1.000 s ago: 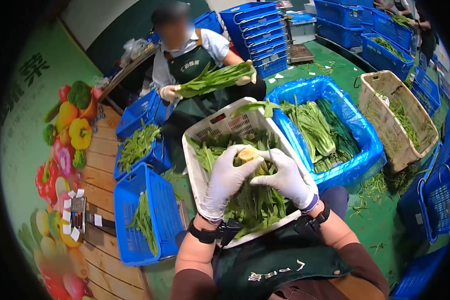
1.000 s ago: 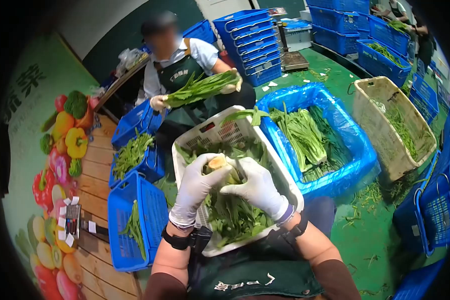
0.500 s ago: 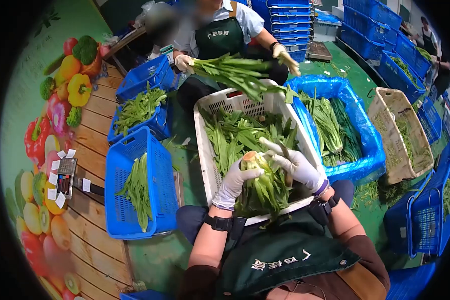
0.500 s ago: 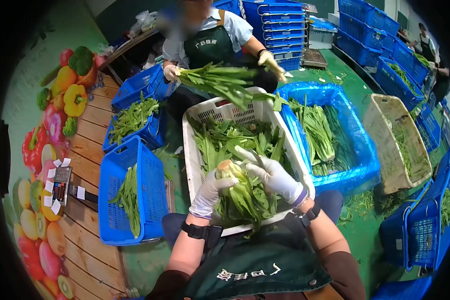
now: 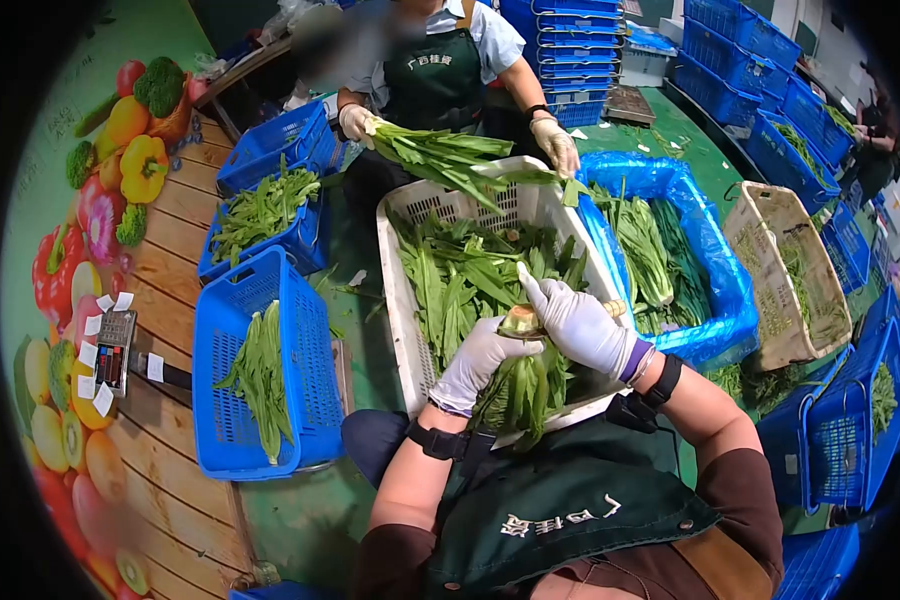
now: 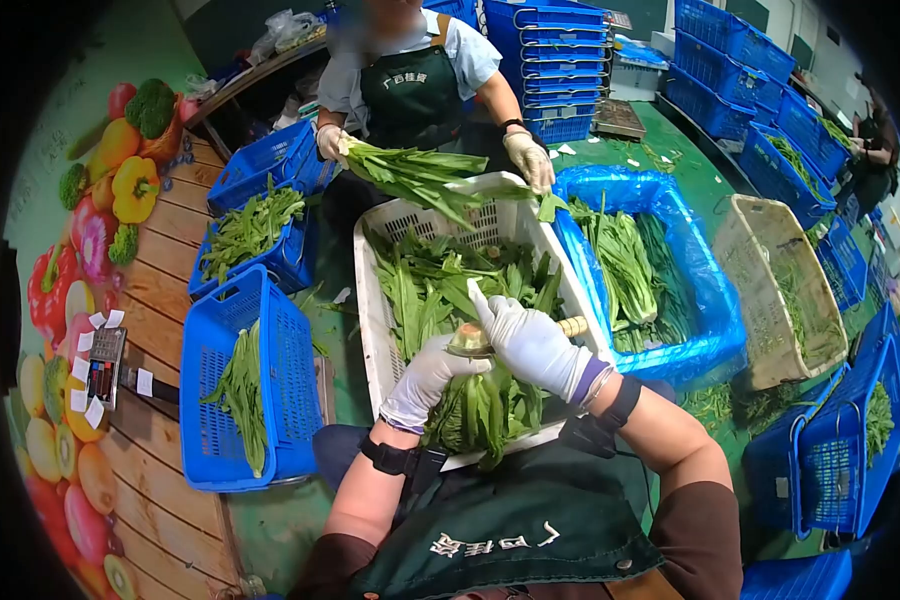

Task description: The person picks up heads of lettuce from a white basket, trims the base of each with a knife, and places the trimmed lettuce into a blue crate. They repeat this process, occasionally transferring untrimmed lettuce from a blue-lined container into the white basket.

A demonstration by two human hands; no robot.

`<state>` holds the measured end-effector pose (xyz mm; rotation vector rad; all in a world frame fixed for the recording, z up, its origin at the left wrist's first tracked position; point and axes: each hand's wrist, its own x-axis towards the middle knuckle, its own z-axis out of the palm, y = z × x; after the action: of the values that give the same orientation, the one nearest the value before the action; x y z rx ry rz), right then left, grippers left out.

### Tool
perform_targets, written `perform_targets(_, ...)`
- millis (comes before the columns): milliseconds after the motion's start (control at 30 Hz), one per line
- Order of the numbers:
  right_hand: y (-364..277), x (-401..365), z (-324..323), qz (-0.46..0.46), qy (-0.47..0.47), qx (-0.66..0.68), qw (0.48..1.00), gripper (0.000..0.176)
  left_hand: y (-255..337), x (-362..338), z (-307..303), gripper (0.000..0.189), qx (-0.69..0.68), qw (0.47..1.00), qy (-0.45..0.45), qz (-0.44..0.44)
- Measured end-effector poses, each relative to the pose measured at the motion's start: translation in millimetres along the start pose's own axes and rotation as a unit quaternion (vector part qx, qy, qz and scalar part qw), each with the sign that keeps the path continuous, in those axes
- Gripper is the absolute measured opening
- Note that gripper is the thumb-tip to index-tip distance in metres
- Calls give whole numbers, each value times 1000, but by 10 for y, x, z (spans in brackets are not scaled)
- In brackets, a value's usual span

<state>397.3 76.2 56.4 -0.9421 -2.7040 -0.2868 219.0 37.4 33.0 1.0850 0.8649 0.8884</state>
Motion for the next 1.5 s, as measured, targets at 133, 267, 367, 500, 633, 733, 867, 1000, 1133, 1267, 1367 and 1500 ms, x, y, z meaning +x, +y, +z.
perform_targets(133,51,5,91,30,-12,49,998,71,20,-48,15,34,-44,998,2,-42)
perform_targets(267,39,-33,235,25,29,37,999,72,-24,-58,0,36,-62,998,-1,-34)
perform_targets(367,-83,12,191,78,23,8,997,73,-142,-36,42,32,-54,996,71,-3)
perform_targets(500,-98,88,133,132,31,-90,987,75,-125,-49,28,33,-40,995,94,-20)
perform_targets(633,67,61,185,-5,30,-11,999,76,-76,-97,-41,36,-39,999,13,-21)
perform_targets(733,75,10,236,38,-9,-115,993,74,-26,-231,-81,38,-27,999,-9,-24)
perform_targets(867,475,-220,546,154,-51,-56,985,65,60,-311,-151,36,-7,999,33,-14)
perform_targets(1000,430,-181,434,192,29,300,934,38,189,-265,-49,38,16,990,130,57)
perform_targets(1133,57,-239,-163,311,-76,703,635,42,266,-218,176,48,281,881,253,285)
perform_targets(1267,-226,-315,194,307,5,873,380,48,-9,-74,355,65,478,751,269,366)
perform_targets(1367,-339,-318,553,311,113,923,196,43,-454,44,339,68,433,800,240,341)
perform_targets(1500,-301,-366,517,331,161,844,391,61,-504,-107,265,68,118,918,298,232)
